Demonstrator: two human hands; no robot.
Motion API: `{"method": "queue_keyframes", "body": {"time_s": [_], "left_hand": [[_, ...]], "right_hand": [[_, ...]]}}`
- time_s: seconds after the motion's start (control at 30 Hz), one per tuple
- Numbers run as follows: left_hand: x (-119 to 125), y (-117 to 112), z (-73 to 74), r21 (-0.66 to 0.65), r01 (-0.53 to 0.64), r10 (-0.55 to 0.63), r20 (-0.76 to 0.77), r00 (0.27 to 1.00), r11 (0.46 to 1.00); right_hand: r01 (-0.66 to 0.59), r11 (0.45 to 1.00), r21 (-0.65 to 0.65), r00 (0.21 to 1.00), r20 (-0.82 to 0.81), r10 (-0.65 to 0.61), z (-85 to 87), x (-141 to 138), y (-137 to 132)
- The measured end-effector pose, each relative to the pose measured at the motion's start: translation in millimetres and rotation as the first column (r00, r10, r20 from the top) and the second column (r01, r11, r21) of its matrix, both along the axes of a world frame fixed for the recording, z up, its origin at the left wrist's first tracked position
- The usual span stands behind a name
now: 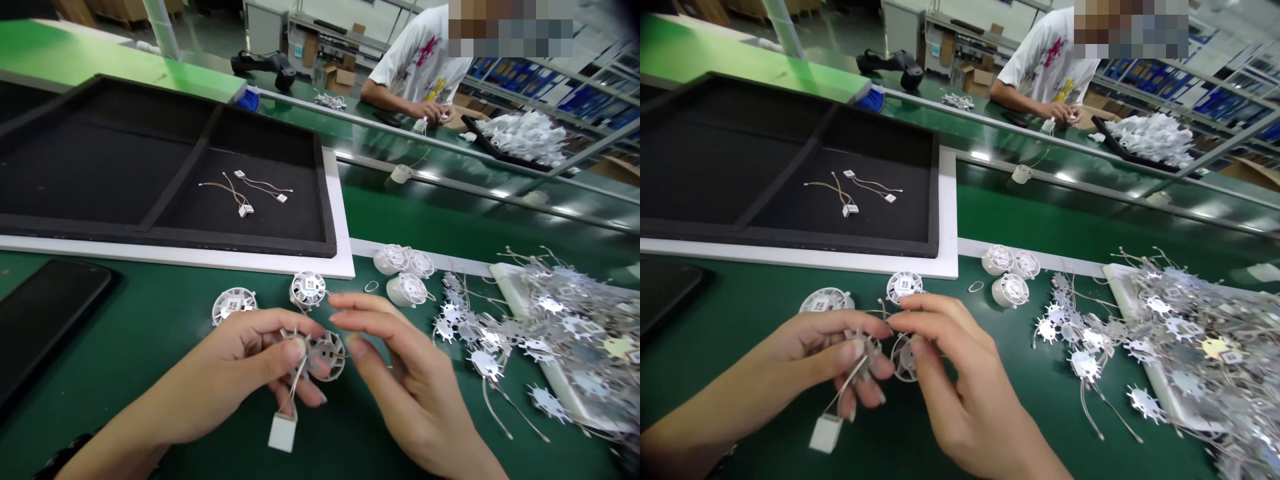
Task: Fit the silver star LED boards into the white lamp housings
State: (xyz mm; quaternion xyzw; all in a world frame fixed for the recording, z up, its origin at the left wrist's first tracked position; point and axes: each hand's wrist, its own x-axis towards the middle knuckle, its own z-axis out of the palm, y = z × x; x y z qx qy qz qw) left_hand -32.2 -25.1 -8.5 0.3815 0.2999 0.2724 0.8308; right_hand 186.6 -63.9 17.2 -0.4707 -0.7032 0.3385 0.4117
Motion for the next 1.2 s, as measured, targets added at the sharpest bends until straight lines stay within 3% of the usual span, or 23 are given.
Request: {"method": "queue_keyframes", "body": {"time_s": [0.07,0.17,0.33,0.53,0.87,1.07,1.2], "left_hand": [[-0.4,-0.6,0.7,-0.094,0.072,-0.062,0.101,0.993,0.993],[-1.0,-2.3,0.4,-0.129,0.126,-0.105,0.158,0.982,0.984],[-0.3,-2.6,-1.3,-0.156,0.129,-0.099,0.189,0.977,0.979],[-7.0,0.6,-4.0,-0.082,0.069,-0.041,0.31,0.95,0.994],[-2.2,0.5,-1.5,-0.094,0.057,-0.042,0.157,0.987,0.994],[-1.9,-1.4,-3.2,-0.072,0.089,-0.077,0.162,0.984,0.993],[-3.3,-2.0,-0.9,-0.075,0.104,-0.09,0.174,0.981,0.992]], "right_hand": [[-0.098,0.995,-0.023,0.992,0.072,0.1,-2.8,0.6,0.1],[-0.173,0.978,-0.118,0.98,0.079,0.183,-5.2,-0.2,0.6],[-0.113,0.973,-0.2,0.993,0.002,0.116,-1.7,1.3,5.0],[-0.049,0.943,-0.329,0.99,0.108,0.089,5.3,10.7,8.8],[-0.051,0.9,-0.432,0.956,0.239,0.169,12.1,23.7,8.2],[-0.175,0.863,-0.475,0.938,0.187,0.293,23.0,8.4,13.2],[-0.193,0.875,-0.444,0.95,0.138,0.28,19.9,5.0,15.5]]}}
